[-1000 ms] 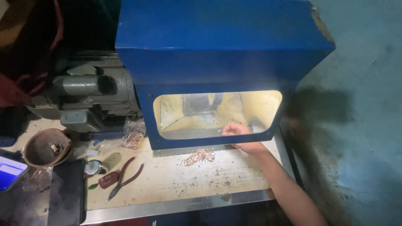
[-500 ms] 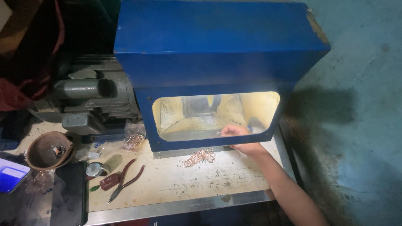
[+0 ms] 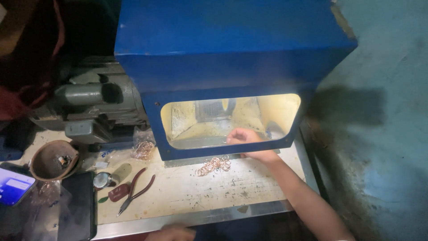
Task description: Polishing small metal rings using a bench-mounted polishing machine with a protective enclosure.
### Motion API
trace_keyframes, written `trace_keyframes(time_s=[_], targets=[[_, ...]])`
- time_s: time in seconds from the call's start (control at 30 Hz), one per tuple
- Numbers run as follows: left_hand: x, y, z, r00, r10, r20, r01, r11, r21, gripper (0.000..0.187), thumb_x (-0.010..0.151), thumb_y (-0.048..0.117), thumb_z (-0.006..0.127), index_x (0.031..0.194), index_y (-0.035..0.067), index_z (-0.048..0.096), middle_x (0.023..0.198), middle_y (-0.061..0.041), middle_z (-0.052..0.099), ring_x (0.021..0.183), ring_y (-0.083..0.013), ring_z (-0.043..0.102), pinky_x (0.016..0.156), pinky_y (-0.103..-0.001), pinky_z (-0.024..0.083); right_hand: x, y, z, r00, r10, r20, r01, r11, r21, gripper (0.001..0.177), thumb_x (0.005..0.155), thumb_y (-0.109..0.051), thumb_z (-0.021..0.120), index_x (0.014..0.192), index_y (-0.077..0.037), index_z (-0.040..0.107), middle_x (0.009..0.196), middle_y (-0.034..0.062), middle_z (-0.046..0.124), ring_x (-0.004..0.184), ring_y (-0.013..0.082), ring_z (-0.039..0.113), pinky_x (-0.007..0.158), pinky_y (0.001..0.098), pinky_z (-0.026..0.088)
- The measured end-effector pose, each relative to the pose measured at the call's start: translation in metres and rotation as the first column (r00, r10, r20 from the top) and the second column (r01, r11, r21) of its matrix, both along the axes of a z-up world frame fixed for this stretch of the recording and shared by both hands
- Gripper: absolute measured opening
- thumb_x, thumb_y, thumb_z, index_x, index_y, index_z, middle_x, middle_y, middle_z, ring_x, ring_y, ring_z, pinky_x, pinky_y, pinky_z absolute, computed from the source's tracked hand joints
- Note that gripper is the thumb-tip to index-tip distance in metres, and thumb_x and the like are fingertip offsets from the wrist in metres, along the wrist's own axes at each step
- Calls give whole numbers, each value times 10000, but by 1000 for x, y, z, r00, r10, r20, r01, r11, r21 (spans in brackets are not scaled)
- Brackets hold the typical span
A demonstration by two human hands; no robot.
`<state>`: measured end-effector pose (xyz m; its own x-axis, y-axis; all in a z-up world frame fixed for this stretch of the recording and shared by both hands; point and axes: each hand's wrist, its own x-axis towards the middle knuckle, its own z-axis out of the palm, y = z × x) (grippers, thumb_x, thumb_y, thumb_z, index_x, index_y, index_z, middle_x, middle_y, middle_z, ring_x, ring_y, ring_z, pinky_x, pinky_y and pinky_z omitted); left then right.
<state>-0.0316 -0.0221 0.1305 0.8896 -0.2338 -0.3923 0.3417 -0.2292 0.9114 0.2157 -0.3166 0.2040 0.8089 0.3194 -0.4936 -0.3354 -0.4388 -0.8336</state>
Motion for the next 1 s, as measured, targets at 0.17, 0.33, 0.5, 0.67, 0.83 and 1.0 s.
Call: trace_keyframes(time_s=[0.17, 0.33, 0.5, 0.67, 0.83, 1.0], targets=[[91, -59, 55, 957, -227, 178, 129, 888, 442, 560, 1016, 397, 488, 1509, 148, 393, 1621, -20, 344, 1509, -176, 287, 1219, -367, 218, 19, 11, -23, 995, -24, 95, 27, 999, -32, 170, 976, -268, 666, 854, -149, 659, 799, -9, 692, 612, 101, 619, 649, 248, 504], [124, -91, 32, 823, -489, 290, 224, 748, 624, 716, 1088, 468, 311, 1587, -26, 172, 1671, -200, 186, 1553, -338, 132, 1232, -492, 100, 34, 16, -45, 973, -47, 227, 53, 998, -21, 137, 906, -298, 672, 832, -182, 680, 874, -60, 712, 906, 94, 669, 962, 283, 468], [145, -107, 57, 812, -473, 342, 269, 823, 500, 704, 1077, 469, 227, 1591, -10, 189, 1666, -198, 225, 1556, -321, 156, 1228, -496, 99, 31, 12, -14, 989, -16, 145, 13, 1000, 25, 149, 948, -279, 653, 823, -204, 625, 801, -66, 656, 774, 90, 617, 866, 273, 476], [198, -115, 55, 991, -65, 113, 33, 963, 266, 538, 1042, 372, 421, 1524, 138, 379, 1560, -91, 466, 1391, -281, 508, 1142, -459, 387, 40, -4, -32, 987, -55, 152, 49, 998, 43, 130, 925, -279, 674, 904, -152, 698, 864, -3, 721, 786, 113, 646, 752, 282, 512], [292, -109, -3, 927, 158, 339, -145, 987, -65, 308, 1027, 275, 620, 1245, 100, 750, 1165, -98, 770, 1101, -168, 696, 984, -370, 549, 44, -4, -29, 952, -162, 258, 126, 981, 150, 225, 918, -246, 716, 1000, -38, 728, 893, 109, 730, 744, 186, 650, 594, 344, 564], [298, -107, 9, 960, 227, 166, -198, 964, -176, 279, 896, 199, 778, 1140, 65, 796, 885, -91, 779, 753, -122, 692, 681, -253, 602, 45, 3, -26, 947, -215, 240, 162, 962, 222, 213, 892, -230, 781, 999, -48, 759, 802, 125, 752, 449, 155, 618, 457, 278, 544]])
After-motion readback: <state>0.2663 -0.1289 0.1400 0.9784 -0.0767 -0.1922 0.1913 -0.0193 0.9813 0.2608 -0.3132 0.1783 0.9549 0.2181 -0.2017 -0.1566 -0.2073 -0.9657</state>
